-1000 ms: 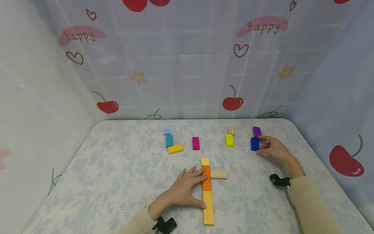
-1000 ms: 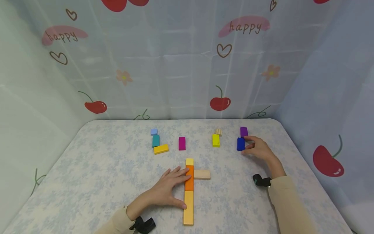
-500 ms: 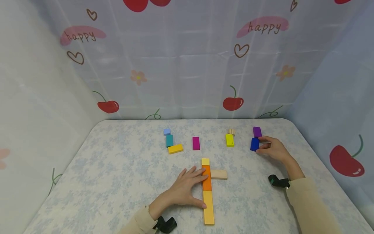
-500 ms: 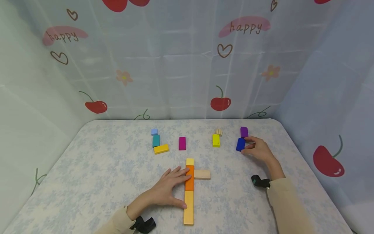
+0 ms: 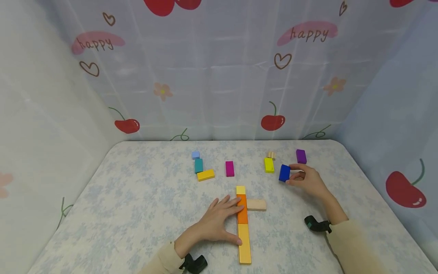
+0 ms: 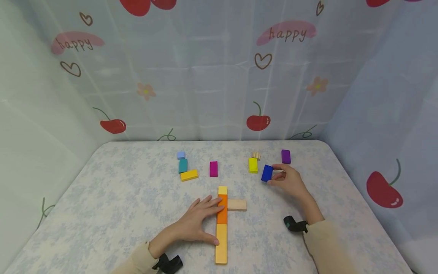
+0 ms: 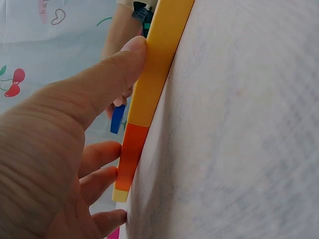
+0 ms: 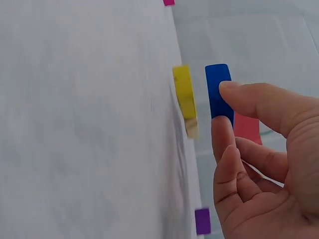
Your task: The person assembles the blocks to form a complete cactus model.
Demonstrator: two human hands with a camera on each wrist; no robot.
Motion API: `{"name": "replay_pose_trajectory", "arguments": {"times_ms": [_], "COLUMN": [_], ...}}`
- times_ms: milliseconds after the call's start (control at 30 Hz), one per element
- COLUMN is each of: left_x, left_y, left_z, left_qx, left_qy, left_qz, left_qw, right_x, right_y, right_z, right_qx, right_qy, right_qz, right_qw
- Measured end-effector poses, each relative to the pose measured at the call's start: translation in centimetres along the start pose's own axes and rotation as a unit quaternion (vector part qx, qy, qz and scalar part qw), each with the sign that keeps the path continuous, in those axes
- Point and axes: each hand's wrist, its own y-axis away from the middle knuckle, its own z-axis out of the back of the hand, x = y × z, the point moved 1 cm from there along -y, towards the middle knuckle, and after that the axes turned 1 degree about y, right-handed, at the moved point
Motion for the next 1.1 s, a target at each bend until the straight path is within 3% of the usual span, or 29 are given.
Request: {"name": "replay_pose_trajectory", "arguments": {"times_ms": [600, 1100], "left_x": [0.0, 0.0], "left_y": [-0.1, -0.1], "left_z": [0.1, -0.1], "left_qx": [-0.002, 0.003], "left_qy": [-0.011, -0.004], "left_qz": [0.009, 0.017], "left_qw": [0.9999, 0.9998], "right_x": [3.3, 3.3], "right_y": [0.3, 0.9], "right_z": [-4.4, -5.4], "right_qx": [0.051, 0.117], "right_qy": [-0.009, -0.029], "right_qz": [0.088, 0.094], "right_qw": [0.9948, 0.9883]}}
